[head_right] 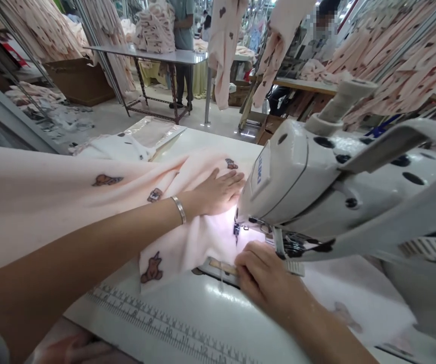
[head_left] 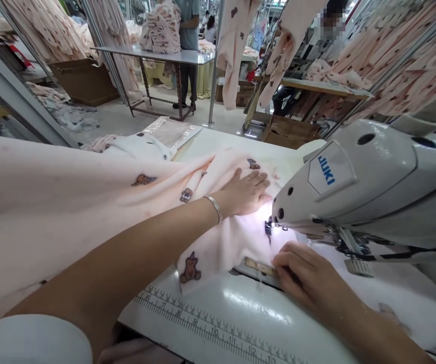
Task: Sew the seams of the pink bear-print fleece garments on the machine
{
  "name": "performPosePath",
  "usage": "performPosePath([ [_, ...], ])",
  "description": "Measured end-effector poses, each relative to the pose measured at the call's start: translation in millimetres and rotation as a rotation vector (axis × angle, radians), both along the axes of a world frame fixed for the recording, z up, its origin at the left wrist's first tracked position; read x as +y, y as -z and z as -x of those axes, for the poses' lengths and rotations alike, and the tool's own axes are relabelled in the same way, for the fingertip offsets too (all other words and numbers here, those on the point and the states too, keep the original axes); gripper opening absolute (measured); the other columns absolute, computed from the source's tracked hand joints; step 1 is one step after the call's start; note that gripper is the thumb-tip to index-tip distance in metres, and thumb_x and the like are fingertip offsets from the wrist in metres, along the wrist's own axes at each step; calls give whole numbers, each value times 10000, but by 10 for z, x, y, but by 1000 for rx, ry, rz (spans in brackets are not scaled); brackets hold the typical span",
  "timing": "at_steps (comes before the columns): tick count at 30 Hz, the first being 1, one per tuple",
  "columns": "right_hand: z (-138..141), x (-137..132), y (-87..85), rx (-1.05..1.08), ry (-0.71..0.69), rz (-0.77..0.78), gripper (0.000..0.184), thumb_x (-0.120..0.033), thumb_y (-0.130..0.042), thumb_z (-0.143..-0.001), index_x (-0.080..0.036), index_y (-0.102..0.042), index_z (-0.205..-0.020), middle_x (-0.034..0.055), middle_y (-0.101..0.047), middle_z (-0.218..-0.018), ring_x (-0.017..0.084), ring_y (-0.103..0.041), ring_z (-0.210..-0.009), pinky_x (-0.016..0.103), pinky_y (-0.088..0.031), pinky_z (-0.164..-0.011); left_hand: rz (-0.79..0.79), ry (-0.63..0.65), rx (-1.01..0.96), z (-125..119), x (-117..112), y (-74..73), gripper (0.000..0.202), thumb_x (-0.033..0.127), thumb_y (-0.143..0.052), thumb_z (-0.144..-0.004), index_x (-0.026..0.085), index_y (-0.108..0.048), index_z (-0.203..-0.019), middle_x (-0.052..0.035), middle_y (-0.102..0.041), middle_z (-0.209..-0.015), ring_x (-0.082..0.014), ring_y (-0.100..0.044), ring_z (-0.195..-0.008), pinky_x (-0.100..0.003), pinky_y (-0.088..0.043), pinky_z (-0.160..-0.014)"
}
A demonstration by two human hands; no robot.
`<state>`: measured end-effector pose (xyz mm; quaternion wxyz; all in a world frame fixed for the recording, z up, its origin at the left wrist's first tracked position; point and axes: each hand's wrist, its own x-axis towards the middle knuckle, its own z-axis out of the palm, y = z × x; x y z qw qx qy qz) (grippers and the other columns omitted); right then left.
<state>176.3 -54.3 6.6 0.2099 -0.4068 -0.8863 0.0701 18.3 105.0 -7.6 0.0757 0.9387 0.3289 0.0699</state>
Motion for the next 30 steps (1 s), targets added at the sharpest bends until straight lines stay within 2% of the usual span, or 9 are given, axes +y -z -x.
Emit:
performPosePath([
  [4, -44, -44, 57, -44, 66, 27, 148, -152, -418, -902, -212, -516, -809, 13, -508, -764, 142, -520, -686, 270, -427, -621, -36, 9, -3, 3, 14, -50, 465, 272, -258, -955, 128, -329, -1391, -96, -245, -1528, -256, -190, -1411, -592, -134, -1107],
  [7, -58, -77, 98, -58, 114, 48, 144, -184, -420, -915, -209, -524, -819, 17, -504, -776, 149, -534, -682, 295, -442, -646, -60, -24, -110, 62, -134, -199, 349, 210, -321, -926, 117, -491, -1216, -134, -411, -1422, -268, -325, -1334, -541, -234, -1081],
  [9, -61, -83, 108, -44, 126, 66, 130, -185, -425, -913, -212, -522, -831, 15, -521, -788, 145, -544, -682, 290, -447, -645, -49, -102, -230, 157, -389, -323, 253, 169, -363, -885, 121, -534, -1065, -132, -558, -1213, -245, -479, -1153, -438, -387, -971],
  [11, -65, -76, 106, -17, 131, 86, 111, -170, -442, -896, -220, -522, -838, 5, -544, -788, 134, -546, -668, 271, -443, -619, 17, -164, -347, 274, -733, -416, 191, 150, -422, -819, 146, -518, -984, -88, -590, -1009, -206, -529, -945, -347, -459, -806],
  [14, -73, -59, 94, 42, 129, 98, 101, -148, -468, -861, -227, -528, -841, -16, -556, -731, 124, -536, -639, 246, -424, -578, 132, -78, -403, 387, -1203, -431, 198, 130, -480, -732, 168, -507, -924, -59, -553, -921, -195, -496, -863, -326, -455, -741],
  [16, -76, -57, 85, 87, 122, 82, 102, -144, -466, -850, -223, -527, -826, -18, -554, -696, 129, -539, -653, 246, -417, -576, 142, -27, -339, 381, -1368, -374, 213, 140, -486, -730, 157, -517, -939, -74, -538, -933, -213, -480, -884, -355, -449, -770],
  [18, -75, -68, 78, 123, 112, 55, 106, -148, -456, -847, -216, -527, -808, -6, -562, -702, 135, -547, -673, 250, -416, -581, 98, -26, -278, 330, -1407, -305, 210, 184, -487, -766, 141, -526, -968, -94, -533, -957, -238, -474, -917, -405, -436, -824],
  [22, -63, -99, 72, 134, 107, 8, 126, -138, -451, -843, -198, -551, -797, 12, -572, -747, 118, -538, -627, 251, -416, -572, -24, -21, -182, 247, -1332, -232, 232, 236, -442, -839, 122, -522, -1025, -114, -536, -1006, -267, -474, -984, -502, -364, -947],
  [30, -23, -118, 115, 21, 80, -126, 156, -136, -457, -866, -174, -580, -778, 27, -548, -719, 150, -492, -711, 284, -374, -632, -6, 15, -156, 329, -1315, -212, 241, 211, -425, -840, 135, -506, -1054, -128, -526, -1151, -270, -474, -1109, -532, -295, -1031],
])
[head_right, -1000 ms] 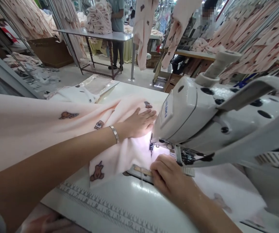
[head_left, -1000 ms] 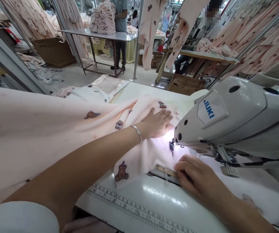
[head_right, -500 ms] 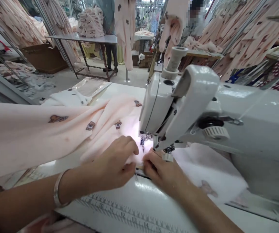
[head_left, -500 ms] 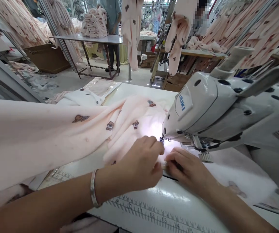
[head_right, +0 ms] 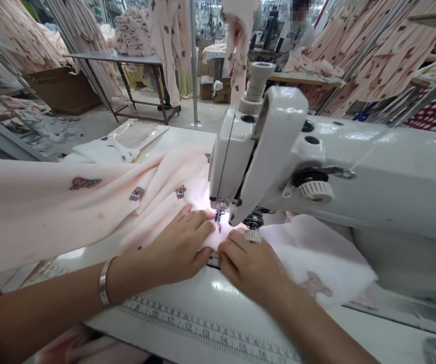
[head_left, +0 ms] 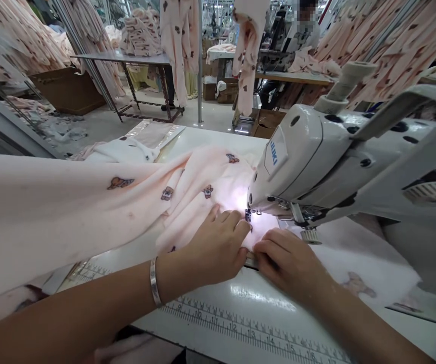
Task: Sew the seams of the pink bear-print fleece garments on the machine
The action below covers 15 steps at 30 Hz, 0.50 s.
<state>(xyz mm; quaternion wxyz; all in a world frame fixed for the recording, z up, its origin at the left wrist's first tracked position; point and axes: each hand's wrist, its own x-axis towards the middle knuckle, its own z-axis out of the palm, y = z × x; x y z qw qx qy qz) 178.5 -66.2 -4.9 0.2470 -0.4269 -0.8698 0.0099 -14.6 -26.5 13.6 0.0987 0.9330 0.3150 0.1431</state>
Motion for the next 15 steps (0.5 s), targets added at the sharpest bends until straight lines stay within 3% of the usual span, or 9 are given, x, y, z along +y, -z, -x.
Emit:
performPosePath([
  [4, 8, -27, 1, -108, 25, 10, 174, -163, -457, -889, -171, -609, -806, 37, -529, -744, 158, -467, -709, 298, -363, -644, 20, 20, 1, 50, 23, 4, 206, 220, -421, -861, 150, -514, -1031, -135, -518, -1198, -262, -479, -1142, -524, -293, -1037],
  [8, 14, 27, -13, -171, 43, 47, 193, -232, -442, -921, -177, -623, -881, 52, -544, -798, 168, -470, -722, 309, -367, -655, 43, 36, -21, 74, 175, -9, 227, 331, -385, -929, 158, -515, -997, -134, -493, -1275, -277, -399, -1261, -519, -267, -1064],
  [12, 44, 118, -23, -175, 97, 100, 201, -276, -439, -927, -198, -604, -1010, 53, -559, -865, 172, -493, -723, 324, -383, -684, 79, 67, -31, 45, 385, -42, 178, 248, -352, -943, 170, -511, -925, -87, -556, -1193, -230, -392, -1284, -453, -291, -1068],
  [15, 66, 89, -38, -164, 115, 148, 175, -289, -448, -925, -226, -595, -996, 29, -543, -834, 169, -502, -723, 321, -382, -690, 68, 71, -13, 40, 402, -29, 160, 220, -408, -896, 159, -506, -1007, -103, -531, -1253, -247, -401, -1286, -475, -269, -1084],
])
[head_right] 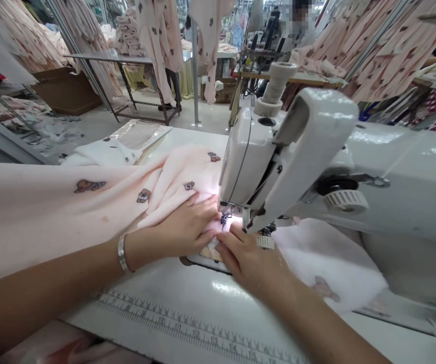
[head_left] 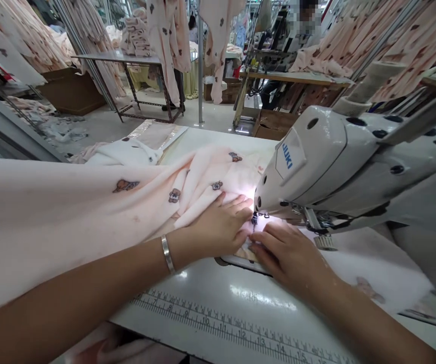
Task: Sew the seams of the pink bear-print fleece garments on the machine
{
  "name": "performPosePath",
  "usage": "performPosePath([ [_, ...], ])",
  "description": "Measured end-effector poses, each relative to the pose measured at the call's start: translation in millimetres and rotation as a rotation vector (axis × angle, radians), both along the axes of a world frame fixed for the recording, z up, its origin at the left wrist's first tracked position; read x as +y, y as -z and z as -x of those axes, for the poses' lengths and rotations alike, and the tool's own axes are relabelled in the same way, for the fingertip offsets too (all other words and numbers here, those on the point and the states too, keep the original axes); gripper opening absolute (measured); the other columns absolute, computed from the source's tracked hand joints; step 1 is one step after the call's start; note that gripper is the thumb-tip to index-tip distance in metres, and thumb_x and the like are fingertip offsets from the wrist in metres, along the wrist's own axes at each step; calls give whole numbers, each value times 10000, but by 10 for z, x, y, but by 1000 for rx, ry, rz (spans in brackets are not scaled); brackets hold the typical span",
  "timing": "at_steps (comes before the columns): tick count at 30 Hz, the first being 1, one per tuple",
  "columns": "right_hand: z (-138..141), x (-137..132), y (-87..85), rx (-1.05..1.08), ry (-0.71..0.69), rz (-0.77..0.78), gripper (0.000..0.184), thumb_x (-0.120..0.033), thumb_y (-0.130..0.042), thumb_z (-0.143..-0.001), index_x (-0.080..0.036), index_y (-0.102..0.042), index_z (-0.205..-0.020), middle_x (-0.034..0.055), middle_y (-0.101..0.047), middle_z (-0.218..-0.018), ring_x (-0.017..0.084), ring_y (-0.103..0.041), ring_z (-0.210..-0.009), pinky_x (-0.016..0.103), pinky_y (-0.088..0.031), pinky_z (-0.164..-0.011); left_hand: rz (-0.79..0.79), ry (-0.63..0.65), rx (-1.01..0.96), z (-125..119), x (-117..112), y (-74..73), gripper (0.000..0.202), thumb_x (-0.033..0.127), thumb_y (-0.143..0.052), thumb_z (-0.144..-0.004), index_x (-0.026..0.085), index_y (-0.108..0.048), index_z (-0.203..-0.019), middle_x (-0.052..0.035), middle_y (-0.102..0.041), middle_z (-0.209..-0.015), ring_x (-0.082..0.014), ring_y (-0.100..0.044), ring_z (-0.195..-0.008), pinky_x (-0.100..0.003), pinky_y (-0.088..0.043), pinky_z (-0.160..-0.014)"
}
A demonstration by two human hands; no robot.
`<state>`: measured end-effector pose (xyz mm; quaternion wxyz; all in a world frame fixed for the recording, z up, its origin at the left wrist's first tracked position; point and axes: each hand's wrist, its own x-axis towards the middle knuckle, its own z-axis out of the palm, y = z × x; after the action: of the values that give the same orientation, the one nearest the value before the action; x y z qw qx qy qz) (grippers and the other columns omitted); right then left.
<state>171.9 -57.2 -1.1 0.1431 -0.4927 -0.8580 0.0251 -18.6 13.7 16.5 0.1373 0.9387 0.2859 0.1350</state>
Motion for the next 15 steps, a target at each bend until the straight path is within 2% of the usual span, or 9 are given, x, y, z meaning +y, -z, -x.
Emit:
performPosePath([
  [4, 12, -119, -2, 73, -8, 71, 159, -293, -442, -930, -255, -587, -982, 8, -514, -775, 169, -482, -705, 313, -361, -663, -18, -11, -5, 32, -128, 53, 285, 231, -426, -865, 143, -470, -1132, -142, -460, -1356, -268, -373, -1312, -522, -247, -1091],
  [7, 22, -147, 12, 116, 12, 91, 151, -283, -445, -929, -252, -590, -953, 4, -505, -752, 165, -477, -696, 316, -347, -656, 2, -17, -14, 46, -183, 76, 284, 233, -416, -870, 153, -470, -1137, -129, -456, -1370, -259, -308, -1358, -531, -244, -1093],
  [9, 31, -137, 20, 120, 22, 92, 155, -281, -444, -930, -249, -596, -927, 2, -503, -745, 159, -480, -682, 318, -349, -656, -7, -29, -31, 48, -181, 78, 253, 236, -419, -874, 156, -490, -1102, -123, -474, -1350, -262, -328, -1340, -528, -262, -1079],
  [11, 37, -125, 23, 130, 23, 96, 166, -285, -443, -929, -246, -604, -927, 5, -514, -754, 155, -491, -674, 320, -361, -655, -49, -21, -62, 49, -159, 75, 183, 232, -424, -880, 159, -533, -1006, -109, -542, -1244, -256, -431, -1235, -504, -300, -1047],
  [13, 33, -116, 15, 137, 19, 100, 184, -291, -441, -929, -242, -618, -937, 11, -534, -768, 150, -509, -671, 317, -382, -650, -93, 38, -87, 50, -127, 78, 155, 198, -420, -891, 164, -571, -895, -77, -599, -1071, -213, -519, -1053, -433, -363, -980],
  [15, 16, -99, -1, 202, 36, 134, 197, -314, -461, -919, -248, -646, -931, 14, -563, -772, 144, -537, -666, 301, -409, -632, -113, 122, -88, 47, -93, 90, 192, 154, -417, -900, 164, -596, -832, -56, -605, -933, -173, -527, -905, -351, -410, -877],
])
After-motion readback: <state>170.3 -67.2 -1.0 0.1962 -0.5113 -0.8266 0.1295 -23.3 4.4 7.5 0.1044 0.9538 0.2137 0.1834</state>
